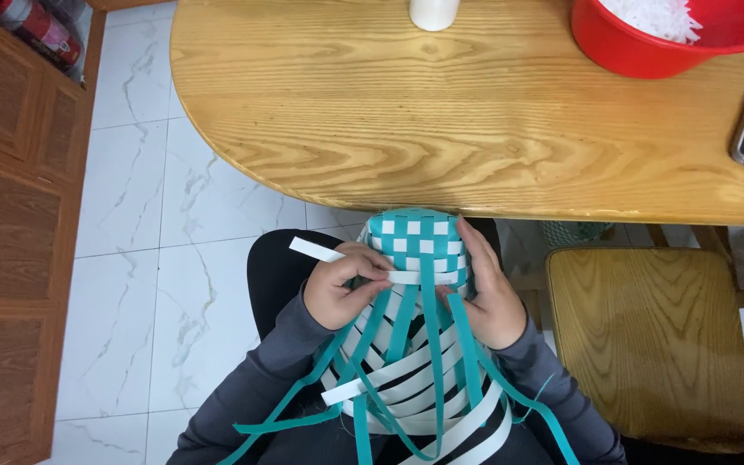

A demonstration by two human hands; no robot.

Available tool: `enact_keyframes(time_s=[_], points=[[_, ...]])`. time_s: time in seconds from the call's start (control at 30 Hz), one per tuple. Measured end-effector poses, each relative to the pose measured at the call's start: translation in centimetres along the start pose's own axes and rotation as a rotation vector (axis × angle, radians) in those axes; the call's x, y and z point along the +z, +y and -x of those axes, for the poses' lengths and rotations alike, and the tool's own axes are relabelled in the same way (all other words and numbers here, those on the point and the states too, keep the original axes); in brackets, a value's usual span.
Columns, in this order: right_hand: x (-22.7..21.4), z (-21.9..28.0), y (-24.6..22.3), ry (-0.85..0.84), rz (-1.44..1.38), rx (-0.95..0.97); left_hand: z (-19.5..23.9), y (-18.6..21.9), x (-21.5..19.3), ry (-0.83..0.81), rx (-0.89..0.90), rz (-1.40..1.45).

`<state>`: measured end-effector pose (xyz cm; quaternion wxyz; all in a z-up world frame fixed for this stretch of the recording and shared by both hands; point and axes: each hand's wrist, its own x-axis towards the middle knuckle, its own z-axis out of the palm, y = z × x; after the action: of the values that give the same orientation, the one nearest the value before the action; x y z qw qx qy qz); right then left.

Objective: Tucking the ends of plastic strips into a woven basket to secure the structure and finish the edges.

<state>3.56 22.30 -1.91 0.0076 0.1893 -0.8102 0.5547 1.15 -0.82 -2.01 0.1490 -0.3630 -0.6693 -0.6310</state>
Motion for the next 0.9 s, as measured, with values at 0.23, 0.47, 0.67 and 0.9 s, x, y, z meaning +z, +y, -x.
enact_keyframes(time_s=[0.23, 0.47, 0.67, 0.9], points=[[0.4, 0.2, 0.0, 0.022, 0.043, -0.016, 0.9, -0.9, 0.0, 0.009, -0.001, 0.012], [0.4, 0.5, 0.2, 0.052, 0.048, -0.061, 0.8, -1.3, -0.1, -0.021, 0.026, 0.113], [0.6, 0.6, 0.6, 0.088, 0.086, -0.163, 0.2, 0.3, -0.2, -0.004, 0.046, 0.031], [0.3, 0.6, 0.2, 0.088, 0.048, -0.194, -0.9, 2.9, 0.2, -0.05, 0.159, -0.102]])
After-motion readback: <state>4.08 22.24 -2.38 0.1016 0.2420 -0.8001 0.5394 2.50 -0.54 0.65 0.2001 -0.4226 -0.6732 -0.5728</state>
